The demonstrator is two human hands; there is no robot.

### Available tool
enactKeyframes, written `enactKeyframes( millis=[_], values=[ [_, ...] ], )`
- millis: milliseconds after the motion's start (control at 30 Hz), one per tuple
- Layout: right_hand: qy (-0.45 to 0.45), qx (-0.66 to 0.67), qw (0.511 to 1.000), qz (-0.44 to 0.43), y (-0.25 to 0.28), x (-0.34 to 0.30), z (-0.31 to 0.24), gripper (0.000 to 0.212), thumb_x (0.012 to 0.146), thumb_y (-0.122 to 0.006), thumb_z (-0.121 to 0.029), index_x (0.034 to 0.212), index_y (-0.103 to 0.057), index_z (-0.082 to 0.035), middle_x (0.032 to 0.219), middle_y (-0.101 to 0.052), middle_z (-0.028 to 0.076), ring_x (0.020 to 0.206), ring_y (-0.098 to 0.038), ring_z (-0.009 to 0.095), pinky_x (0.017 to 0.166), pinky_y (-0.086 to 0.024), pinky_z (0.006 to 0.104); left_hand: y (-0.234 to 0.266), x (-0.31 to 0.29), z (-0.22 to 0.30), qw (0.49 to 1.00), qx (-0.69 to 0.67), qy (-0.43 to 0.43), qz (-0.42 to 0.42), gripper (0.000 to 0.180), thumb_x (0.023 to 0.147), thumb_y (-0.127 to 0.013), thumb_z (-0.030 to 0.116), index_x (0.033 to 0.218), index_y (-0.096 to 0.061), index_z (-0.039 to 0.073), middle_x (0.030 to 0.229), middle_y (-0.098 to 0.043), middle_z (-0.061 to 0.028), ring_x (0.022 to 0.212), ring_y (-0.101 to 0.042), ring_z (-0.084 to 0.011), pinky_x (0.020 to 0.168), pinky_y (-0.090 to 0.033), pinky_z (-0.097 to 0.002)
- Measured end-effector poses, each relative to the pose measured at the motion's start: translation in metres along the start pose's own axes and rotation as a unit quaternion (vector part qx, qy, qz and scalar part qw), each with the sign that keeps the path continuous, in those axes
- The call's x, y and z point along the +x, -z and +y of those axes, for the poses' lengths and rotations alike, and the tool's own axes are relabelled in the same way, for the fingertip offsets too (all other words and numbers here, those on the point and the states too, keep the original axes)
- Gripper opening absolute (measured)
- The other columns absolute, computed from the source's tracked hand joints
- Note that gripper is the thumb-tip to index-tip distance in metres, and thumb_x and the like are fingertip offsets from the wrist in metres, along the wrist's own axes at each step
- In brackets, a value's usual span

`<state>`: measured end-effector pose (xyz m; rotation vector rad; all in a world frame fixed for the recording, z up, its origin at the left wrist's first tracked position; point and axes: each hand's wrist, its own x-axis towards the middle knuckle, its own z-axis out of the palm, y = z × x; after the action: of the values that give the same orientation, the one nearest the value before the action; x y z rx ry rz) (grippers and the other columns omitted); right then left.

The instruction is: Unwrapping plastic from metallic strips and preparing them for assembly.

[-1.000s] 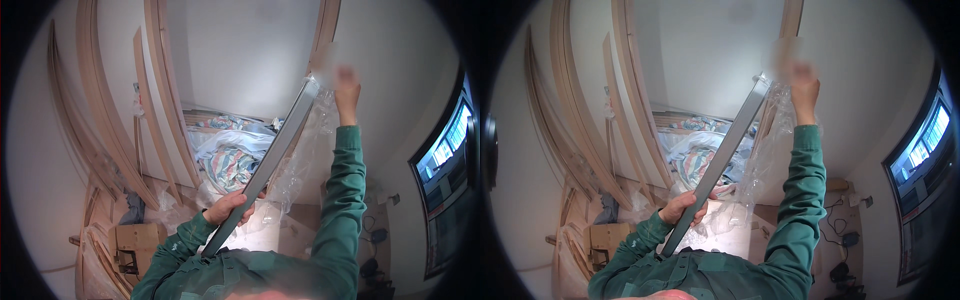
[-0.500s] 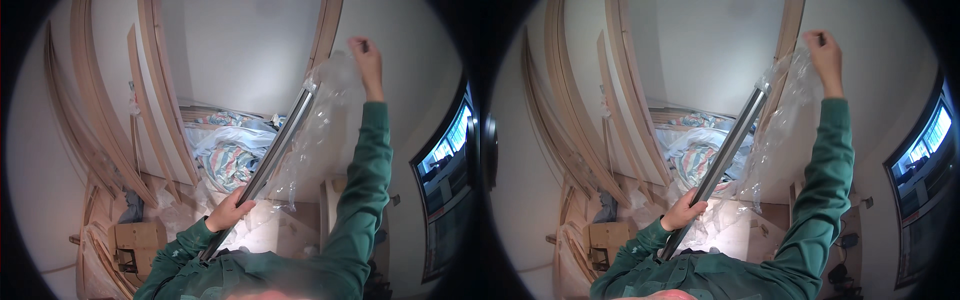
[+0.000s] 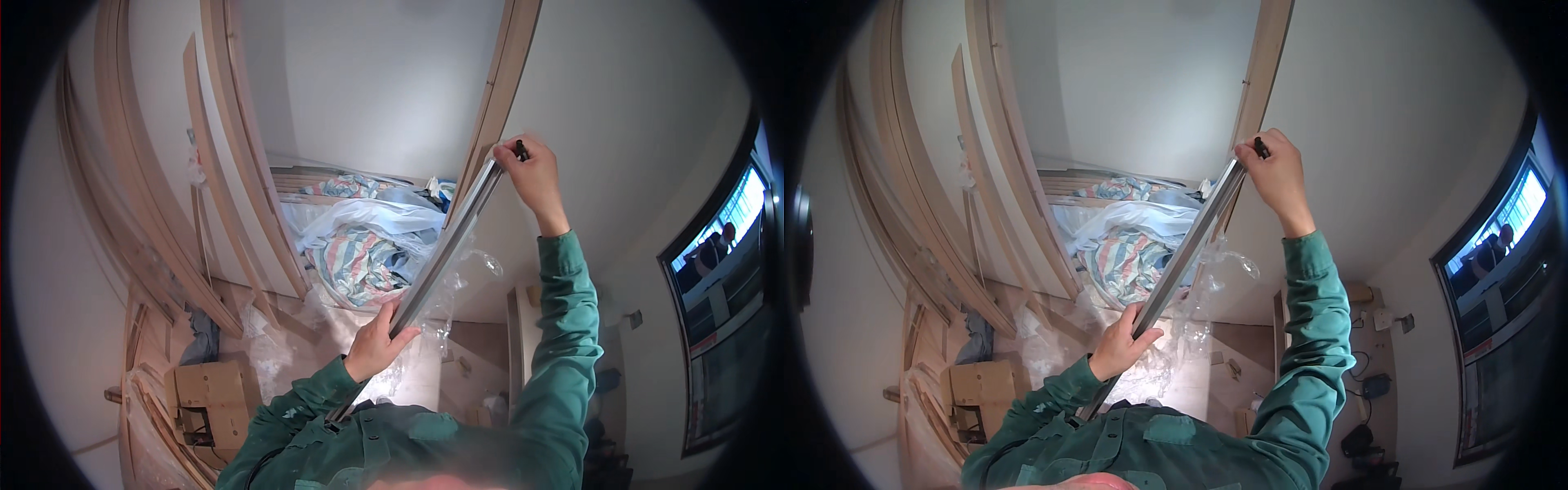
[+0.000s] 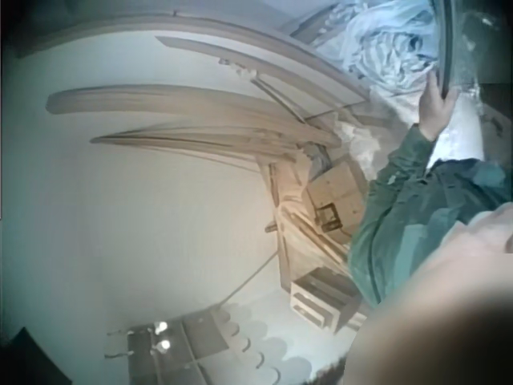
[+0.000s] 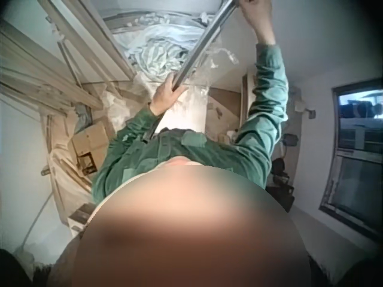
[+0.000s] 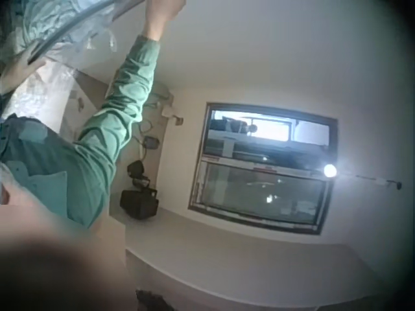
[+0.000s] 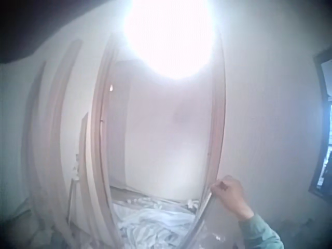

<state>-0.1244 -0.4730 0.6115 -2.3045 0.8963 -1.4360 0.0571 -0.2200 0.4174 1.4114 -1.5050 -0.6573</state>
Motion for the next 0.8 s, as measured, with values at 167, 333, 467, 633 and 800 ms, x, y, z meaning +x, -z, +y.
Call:
enactKeyframes(
  millis=[167, 333, 467, 633, 800],
  values=[
    [0.032, -0.033, 0.992, 0.116, -0.006, 0.000, 0.009, 0.016, 0.084, -0.065, -0.014, 0.076, -0.061, 0.000, 0.070, -0.058, 0.002, 0.062, -0.050, 0.011, 0.061, -0.042, 0.0263, -0.008, 0.001, -0.004, 0.999, 0.017, -0.026, 0.015, 0.054, 0.088, -0.064, 0.032, 0.126, -0.041, 0.001, 0.102, -0.062, -0.0197, 0.091, -0.063, -0.0328, 0.077, -0.048, -0.0371],
    [-0.028, -0.013, 0.988, 0.151, 0.000, 0.021, 0.032, 0.020, 0.083, -0.066, -0.018, 0.076, -0.061, 0.000, 0.067, -0.058, 0.005, 0.062, -0.052, 0.013, 0.060, -0.043, 0.0276, -0.012, 0.004, 0.008, 0.999, 0.043, -0.012, 0.023, 0.055, 0.089, -0.063, 0.033, 0.126, -0.039, 0.001, 0.103, -0.062, -0.0207, 0.093, -0.063, -0.0352, 0.077, -0.048, -0.0399],
    [-0.008, -0.124, 0.971, 0.206, 0.005, 0.050, 0.045, 0.026, 0.082, -0.064, -0.024, 0.076, -0.062, 0.001, 0.074, -0.063, 0.014, 0.067, -0.058, 0.029, 0.063, -0.046, 0.0368, -0.012, 0.003, 0.017, 0.999, 0.050, 0.002, 0.019, 0.055, 0.089, -0.063, 0.031, 0.127, -0.038, 0.001, 0.106, -0.061, -0.0217, 0.095, -0.062, -0.0353, 0.080, -0.048, -0.0400],
    [-0.129, -0.204, 0.920, 0.308, 0.116, 0.076, 0.104, 0.030, 0.081, -0.066, -0.029, 0.082, -0.065, 0.001, 0.075, -0.067, 0.013, 0.072, -0.062, 0.029, 0.069, -0.048, 0.0390, -0.015, -0.009, 0.009, 0.999, 0.000, -0.045, 0.013, 0.054, 0.087, -0.063, 0.033, 0.125, -0.040, 0.001, 0.105, -0.061, -0.0204, 0.094, -0.063, -0.0349, 0.079, -0.048, -0.0393],
    [0.040, -0.243, 0.963, 0.111, 0.055, 0.001, 0.114, 0.047, 0.085, -0.066, -0.035, 0.115, -0.061, 0.000, 0.102, -0.065, 0.013, 0.067, -0.058, 0.017, 0.060, -0.046, 0.0304, -0.005, 0.004, 0.006, 0.992, -0.092, 0.036, -0.081, 0.054, 0.087, -0.065, 0.033, 0.123, -0.042, 0.000, 0.102, -0.060, -0.0147, 0.092, -0.062, -0.0234, 0.081, -0.047, -0.0340]
  ],
)
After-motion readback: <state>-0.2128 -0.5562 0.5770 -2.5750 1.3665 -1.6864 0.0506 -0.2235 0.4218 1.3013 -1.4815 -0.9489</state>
